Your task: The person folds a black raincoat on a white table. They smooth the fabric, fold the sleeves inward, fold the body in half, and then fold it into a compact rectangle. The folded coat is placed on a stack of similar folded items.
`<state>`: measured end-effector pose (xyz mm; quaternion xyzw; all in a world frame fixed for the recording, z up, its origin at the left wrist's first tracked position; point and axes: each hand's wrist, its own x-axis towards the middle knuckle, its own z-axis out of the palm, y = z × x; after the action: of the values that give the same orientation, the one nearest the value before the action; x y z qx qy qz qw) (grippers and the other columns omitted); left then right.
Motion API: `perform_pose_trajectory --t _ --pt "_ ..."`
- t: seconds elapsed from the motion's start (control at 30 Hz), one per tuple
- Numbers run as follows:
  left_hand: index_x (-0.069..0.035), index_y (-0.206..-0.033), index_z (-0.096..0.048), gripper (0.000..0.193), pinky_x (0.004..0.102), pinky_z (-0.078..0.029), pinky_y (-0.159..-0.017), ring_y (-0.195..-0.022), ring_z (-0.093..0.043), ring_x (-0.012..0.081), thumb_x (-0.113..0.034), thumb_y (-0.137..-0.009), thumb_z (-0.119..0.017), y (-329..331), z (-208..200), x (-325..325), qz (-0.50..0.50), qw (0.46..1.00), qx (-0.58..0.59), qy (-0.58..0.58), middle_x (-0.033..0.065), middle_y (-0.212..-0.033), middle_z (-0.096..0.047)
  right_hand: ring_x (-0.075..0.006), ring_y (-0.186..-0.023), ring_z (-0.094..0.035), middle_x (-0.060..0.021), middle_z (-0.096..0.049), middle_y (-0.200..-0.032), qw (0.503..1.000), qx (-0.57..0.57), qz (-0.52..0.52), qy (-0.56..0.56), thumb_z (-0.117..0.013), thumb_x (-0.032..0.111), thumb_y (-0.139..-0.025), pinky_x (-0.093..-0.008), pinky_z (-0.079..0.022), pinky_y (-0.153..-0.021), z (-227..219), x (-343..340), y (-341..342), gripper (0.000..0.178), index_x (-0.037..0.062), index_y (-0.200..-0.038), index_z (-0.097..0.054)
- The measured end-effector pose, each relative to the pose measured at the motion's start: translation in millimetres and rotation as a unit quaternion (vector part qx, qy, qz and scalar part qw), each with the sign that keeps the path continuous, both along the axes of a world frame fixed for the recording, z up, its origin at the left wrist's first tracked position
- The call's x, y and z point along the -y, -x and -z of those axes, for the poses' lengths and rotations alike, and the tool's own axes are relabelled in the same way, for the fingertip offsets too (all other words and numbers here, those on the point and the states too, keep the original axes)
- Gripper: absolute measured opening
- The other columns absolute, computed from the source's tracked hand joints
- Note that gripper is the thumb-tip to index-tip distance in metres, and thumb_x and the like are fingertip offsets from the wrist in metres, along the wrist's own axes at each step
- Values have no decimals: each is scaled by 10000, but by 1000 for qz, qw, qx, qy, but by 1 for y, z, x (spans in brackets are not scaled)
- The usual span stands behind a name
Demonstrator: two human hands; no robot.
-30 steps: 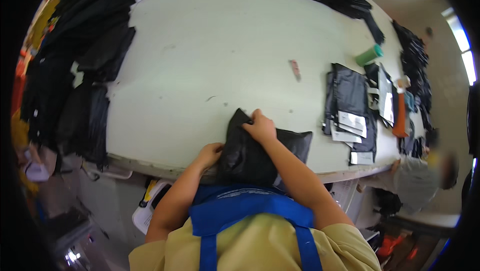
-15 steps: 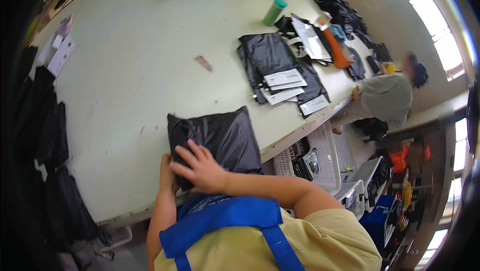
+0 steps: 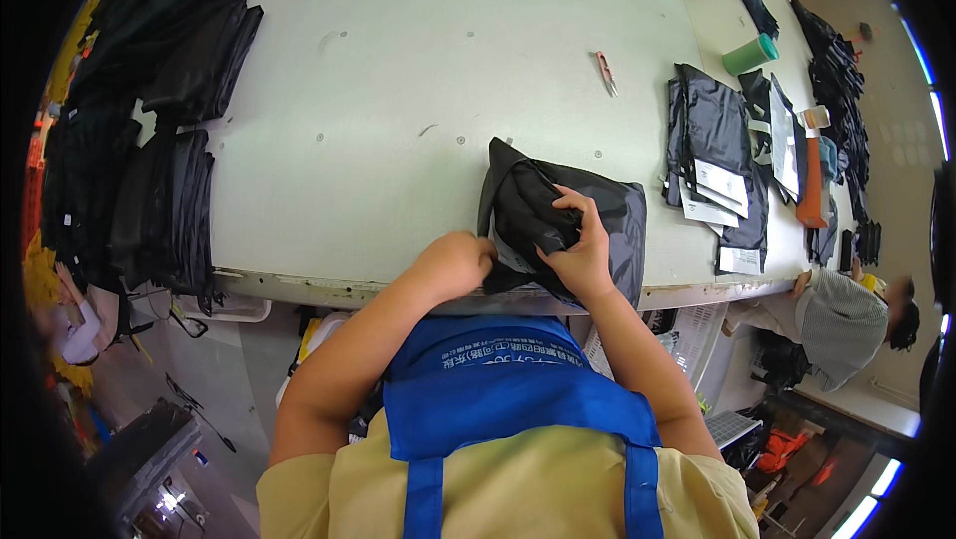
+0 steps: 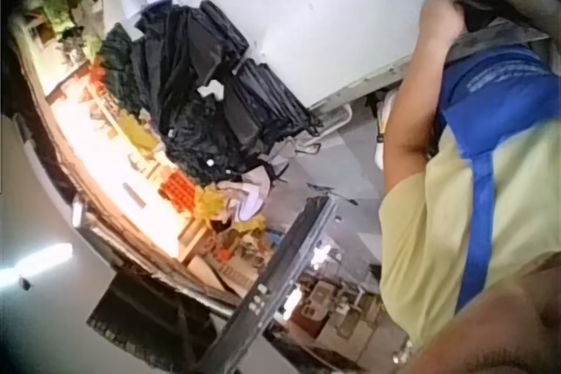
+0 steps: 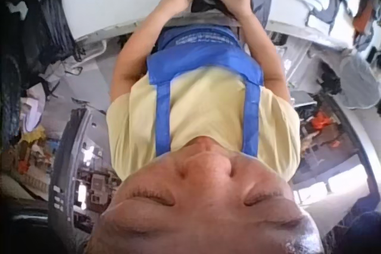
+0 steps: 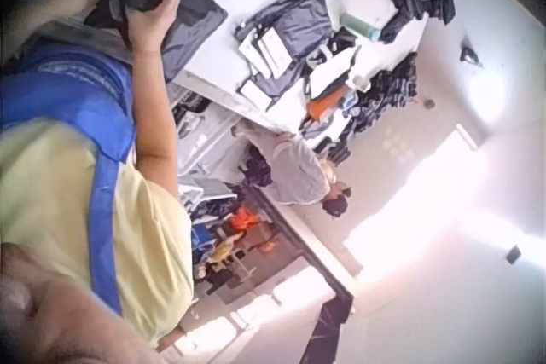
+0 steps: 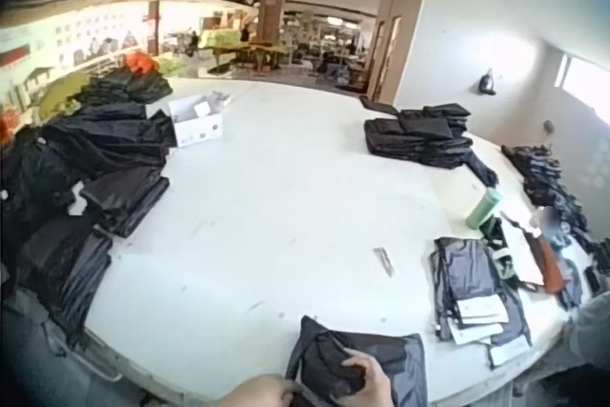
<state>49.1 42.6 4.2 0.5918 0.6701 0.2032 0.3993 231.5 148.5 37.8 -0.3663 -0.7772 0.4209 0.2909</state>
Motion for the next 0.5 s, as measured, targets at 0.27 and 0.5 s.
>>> perform_pose_trajectory --t 0.27,0.5 --pt "-95 -910 -700 164 419 -491 -734 -834 -601 332 -220 -836 -624 12 -34 3 121 992 9 -30 136 -854 -587 -325 -1050 -489 -77 -522 -1212 971 149 -159 -99 -738 -13 -560 -391 -455 -909 -22 0 -4 459 174 -974 -669" --pt "-123 -907 -711 150 416 -506 -679 -803 -616 308 -162 -816 -598 -22 -24 25 137 973 -164 -92 124 -828 -575 -282 -898 -511 -105 -461 -1104 965 132 -226 1 -657 -96 -562 -351 -470 -812 -9 -5 0 473 144 -969 -674"
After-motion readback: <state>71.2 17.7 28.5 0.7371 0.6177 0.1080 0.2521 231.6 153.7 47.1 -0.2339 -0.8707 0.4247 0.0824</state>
